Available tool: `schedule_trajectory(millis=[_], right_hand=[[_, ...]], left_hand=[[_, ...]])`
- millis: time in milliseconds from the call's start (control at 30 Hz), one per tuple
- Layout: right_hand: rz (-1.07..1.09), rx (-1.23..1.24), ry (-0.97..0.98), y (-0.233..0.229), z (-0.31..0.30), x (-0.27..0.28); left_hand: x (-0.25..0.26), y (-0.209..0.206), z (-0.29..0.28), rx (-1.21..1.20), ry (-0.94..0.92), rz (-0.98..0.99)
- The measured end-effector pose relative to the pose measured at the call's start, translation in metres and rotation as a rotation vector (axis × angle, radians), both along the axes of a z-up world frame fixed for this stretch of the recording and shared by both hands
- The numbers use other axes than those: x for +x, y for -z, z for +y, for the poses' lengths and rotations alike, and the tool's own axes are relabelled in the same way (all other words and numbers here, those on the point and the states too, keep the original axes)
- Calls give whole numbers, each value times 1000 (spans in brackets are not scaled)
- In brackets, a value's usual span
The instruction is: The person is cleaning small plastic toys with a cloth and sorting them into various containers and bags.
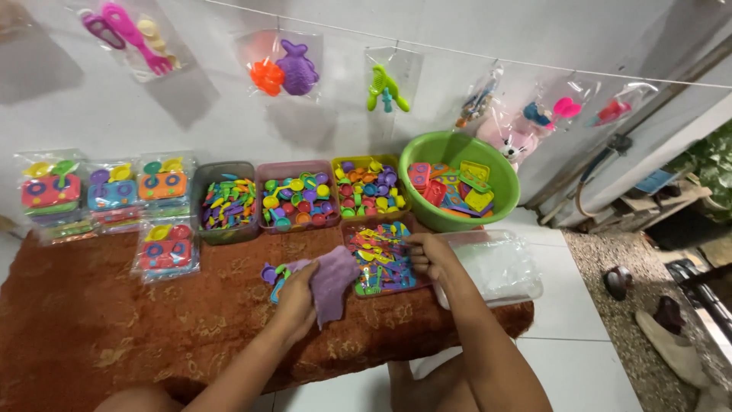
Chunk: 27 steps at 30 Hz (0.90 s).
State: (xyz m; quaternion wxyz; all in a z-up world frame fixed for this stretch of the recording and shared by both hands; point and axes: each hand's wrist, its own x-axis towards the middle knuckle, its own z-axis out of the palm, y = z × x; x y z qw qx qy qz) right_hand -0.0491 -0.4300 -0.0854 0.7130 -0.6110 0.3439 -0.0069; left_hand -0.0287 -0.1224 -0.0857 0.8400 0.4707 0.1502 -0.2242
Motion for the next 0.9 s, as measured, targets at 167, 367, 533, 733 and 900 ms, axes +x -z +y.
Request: schedule_trajectory(millis=[167, 367, 533, 733, 900], right_hand=[[-185, 582, -23, 39, -18, 2], [-417, 817, 50, 35, -10, 10], [-458, 354, 0, -23, 57, -5], [-459, 174, -247, -32, 136, -23], [-427, 56, -310, -13, 176, -19]], left_hand=[[-19, -5, 14, -270, 93, 120], [-19, -16, 14, -264, 84, 115], [-18, -25, 15, -440, 118, 61], [-18, -48, 17, -550, 137, -73], [-4, -27, 14, -397, -56, -236]])
